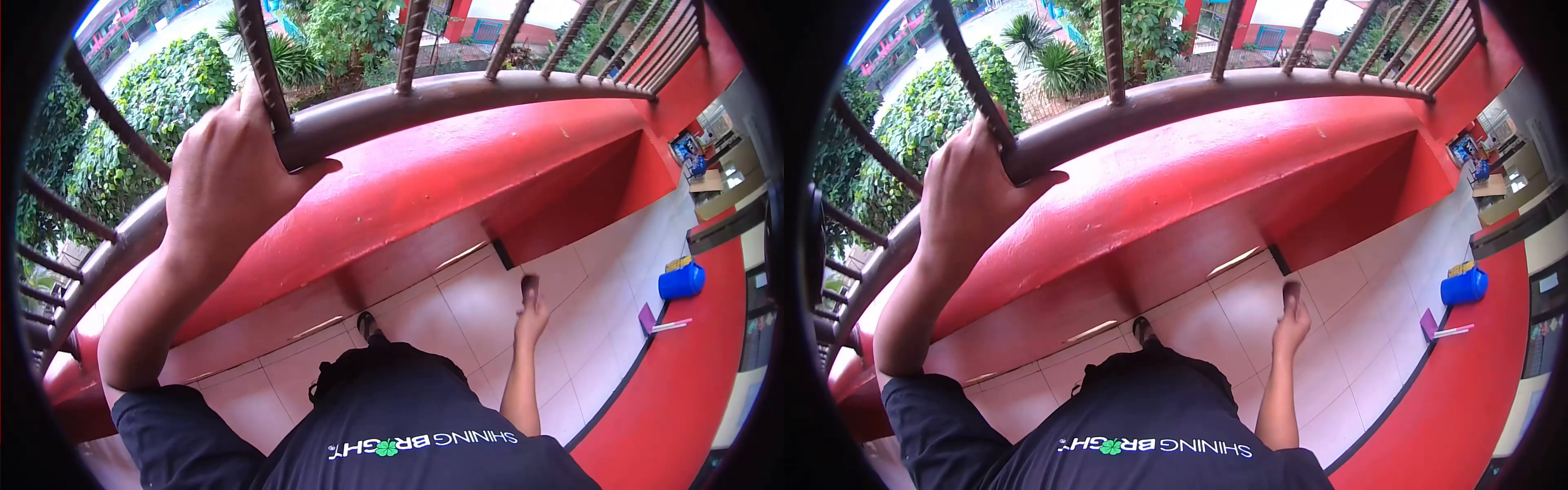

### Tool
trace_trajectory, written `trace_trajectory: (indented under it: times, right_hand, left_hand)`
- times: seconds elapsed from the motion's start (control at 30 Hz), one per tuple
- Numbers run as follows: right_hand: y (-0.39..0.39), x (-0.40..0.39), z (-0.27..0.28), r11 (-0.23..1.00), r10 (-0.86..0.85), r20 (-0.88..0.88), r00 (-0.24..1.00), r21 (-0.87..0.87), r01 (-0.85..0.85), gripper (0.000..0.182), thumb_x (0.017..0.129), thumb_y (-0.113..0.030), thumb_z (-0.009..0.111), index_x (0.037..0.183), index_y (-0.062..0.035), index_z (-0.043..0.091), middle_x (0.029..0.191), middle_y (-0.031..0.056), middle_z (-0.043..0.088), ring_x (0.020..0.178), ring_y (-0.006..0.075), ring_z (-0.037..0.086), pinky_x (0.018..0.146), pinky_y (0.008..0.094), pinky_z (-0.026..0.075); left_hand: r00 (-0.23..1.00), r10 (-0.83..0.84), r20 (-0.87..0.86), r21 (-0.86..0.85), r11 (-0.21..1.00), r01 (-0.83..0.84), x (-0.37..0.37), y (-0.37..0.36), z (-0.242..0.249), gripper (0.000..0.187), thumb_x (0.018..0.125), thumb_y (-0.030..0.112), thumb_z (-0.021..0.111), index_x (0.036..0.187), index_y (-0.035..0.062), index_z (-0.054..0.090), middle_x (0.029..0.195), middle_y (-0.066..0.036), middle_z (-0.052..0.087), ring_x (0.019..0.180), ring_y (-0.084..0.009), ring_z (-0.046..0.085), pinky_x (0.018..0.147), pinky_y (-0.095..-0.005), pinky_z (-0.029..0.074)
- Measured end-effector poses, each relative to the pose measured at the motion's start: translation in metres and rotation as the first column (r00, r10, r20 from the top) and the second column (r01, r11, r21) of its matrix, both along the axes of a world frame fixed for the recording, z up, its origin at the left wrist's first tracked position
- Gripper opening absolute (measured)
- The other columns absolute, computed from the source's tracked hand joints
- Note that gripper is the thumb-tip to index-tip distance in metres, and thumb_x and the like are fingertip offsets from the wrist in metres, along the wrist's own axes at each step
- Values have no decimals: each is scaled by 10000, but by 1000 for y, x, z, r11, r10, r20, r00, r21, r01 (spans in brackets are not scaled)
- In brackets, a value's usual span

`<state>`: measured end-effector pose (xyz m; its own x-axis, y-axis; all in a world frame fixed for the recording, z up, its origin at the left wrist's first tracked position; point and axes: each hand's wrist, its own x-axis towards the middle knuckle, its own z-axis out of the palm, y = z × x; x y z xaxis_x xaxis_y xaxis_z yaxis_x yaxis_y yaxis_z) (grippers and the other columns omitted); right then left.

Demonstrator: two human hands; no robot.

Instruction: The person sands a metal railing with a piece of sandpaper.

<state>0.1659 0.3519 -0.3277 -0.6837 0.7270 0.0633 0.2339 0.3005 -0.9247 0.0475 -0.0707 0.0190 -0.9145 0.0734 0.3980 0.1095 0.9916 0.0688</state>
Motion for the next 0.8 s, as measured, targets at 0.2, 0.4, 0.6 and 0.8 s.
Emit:
trace_trajectory:
  times: [0.2,0.4,0.6,0.8]
  right_hand:
    - [-99,-96,199,853,286,-536,794,520,44,236,1013,-81,633,1211,-5,738,1100,195,750,1081,348,708,926,426,547]
    - [-172,-168,282,805,474,-625,621,593,-17,377,973,33,504,1297,-32,687,1300,184,691,1073,399,713,875,458,602]
    - [-240,-149,248,697,590,-539,601,716,-41,451,885,98,496,1277,13,701,1343,276,634,1171,397,676,1016,462,571]
    - [-267,-135,253,771,466,-517,718,635,-44,524,858,137,469,1342,39,646,1410,301,568,1214,416,640,1048,455,552]
  left_hand:
    - [792,-315,-522,-291,939,182,41,-46,-24,805,779,365,887,1431,109,491,1518,-198,413,1421,-410,388,1177,-547,359]
    - [639,-127,-759,-147,989,22,21,-55,-37,863,797,628,806,1388,115,442,1581,-286,234,1440,-496,226,1137,-638,340]
    - [830,72,-554,-16,995,-97,28,-50,-30,779,878,742,639,1323,105,580,1157,-281,631,927,-441,729,709,-520,615]
    - [879,72,-471,-46,993,-106,24,-56,-36,687,931,744,550,1168,125,731,742,-162,734,701,-352,758,610,-494,600]
